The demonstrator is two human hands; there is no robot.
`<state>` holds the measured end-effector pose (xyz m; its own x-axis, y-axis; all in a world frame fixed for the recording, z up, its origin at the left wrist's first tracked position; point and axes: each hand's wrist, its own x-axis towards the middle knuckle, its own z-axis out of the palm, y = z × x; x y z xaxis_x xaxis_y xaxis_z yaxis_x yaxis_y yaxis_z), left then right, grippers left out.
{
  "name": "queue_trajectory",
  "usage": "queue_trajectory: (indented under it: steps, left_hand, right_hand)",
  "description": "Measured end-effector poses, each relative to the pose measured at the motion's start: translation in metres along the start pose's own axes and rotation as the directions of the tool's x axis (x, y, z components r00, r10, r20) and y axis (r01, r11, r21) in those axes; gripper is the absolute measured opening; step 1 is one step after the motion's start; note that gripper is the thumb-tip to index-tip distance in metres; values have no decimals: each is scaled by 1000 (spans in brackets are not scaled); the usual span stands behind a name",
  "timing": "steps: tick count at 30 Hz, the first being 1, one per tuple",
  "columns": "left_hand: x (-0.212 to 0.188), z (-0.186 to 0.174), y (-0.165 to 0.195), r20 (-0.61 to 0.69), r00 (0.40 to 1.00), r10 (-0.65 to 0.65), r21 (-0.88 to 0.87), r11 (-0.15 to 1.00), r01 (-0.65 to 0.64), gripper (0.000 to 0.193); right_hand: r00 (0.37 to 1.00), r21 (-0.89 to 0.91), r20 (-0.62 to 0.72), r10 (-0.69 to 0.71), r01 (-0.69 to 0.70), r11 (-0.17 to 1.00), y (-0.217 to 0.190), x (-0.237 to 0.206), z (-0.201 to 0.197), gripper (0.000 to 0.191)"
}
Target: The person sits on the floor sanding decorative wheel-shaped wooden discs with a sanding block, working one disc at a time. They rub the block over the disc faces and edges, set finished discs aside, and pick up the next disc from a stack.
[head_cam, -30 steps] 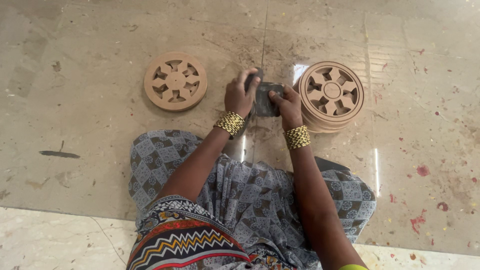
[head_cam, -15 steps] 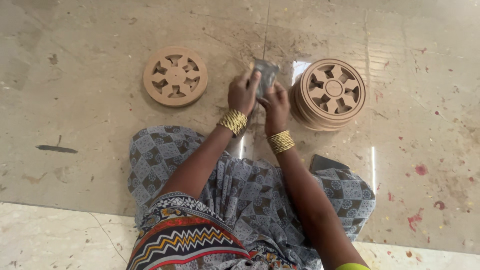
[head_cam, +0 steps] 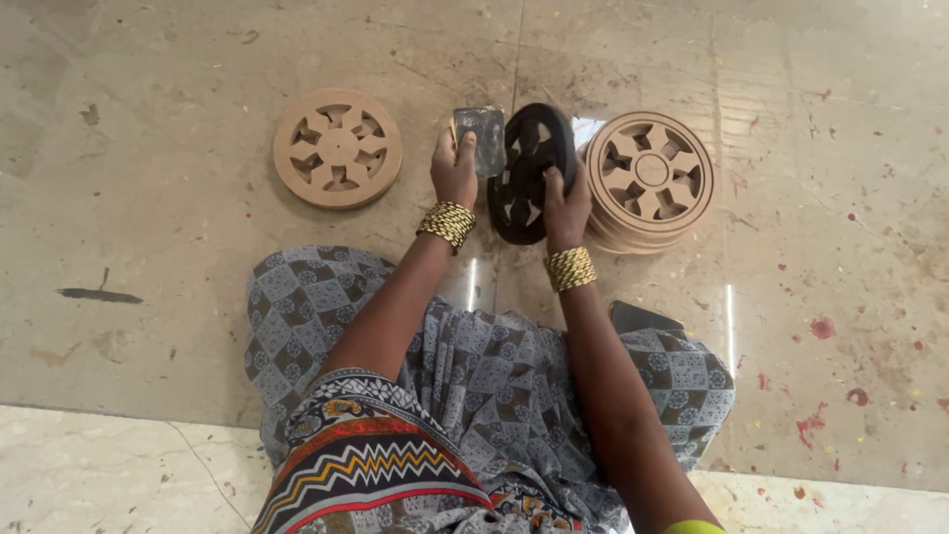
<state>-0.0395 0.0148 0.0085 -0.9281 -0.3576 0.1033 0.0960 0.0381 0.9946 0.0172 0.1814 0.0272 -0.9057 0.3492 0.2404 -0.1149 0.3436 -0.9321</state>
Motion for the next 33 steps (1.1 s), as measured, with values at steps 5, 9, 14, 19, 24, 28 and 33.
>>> queue_trajectory:
  steps: [5, 9, 14, 19, 24, 28, 33]
  left_hand:
    - [-19, -3, 2, 135, 964, 230, 331, 906, -263, 34]
    - [-52, 3, 2, 512, 737, 441, 396, 640, -658, 44]
    - [-62, 3, -11, 660, 479, 579, 403, 265, -876, 71]
    - [1, -19, -4, 697, 510, 503, 475, 209, -855, 64]
    - [5, -27, 6, 632, 658, 410, 530, 391, -753, 68]
    - [-45, -19, -6, 751, 443, 489, 463, 88, -882, 75]
    - [-5, -3, 4, 622, 565, 541, 532, 238, -813, 71]
  right_hand:
    - [928, 557, 146, 342, -363, 747, 37, -3, 2, 25]
    - [920, 777, 257, 295, -378, 503, 47, -8, 12, 22]
    - [901, 894, 261, 348, -361, 265, 32, -5, 11, 25]
    - [931, 817, 249, 267, -350, 459, -12, -8, -4, 27]
    - [950, 798, 243, 194, -310, 517, -27, -4, -10, 33]
    - [928, 840, 268, 257, -356, 410, -15, -2, -6, 39]
    - [947, 792, 274, 167, -321, 520, -12, -14, 6, 39]
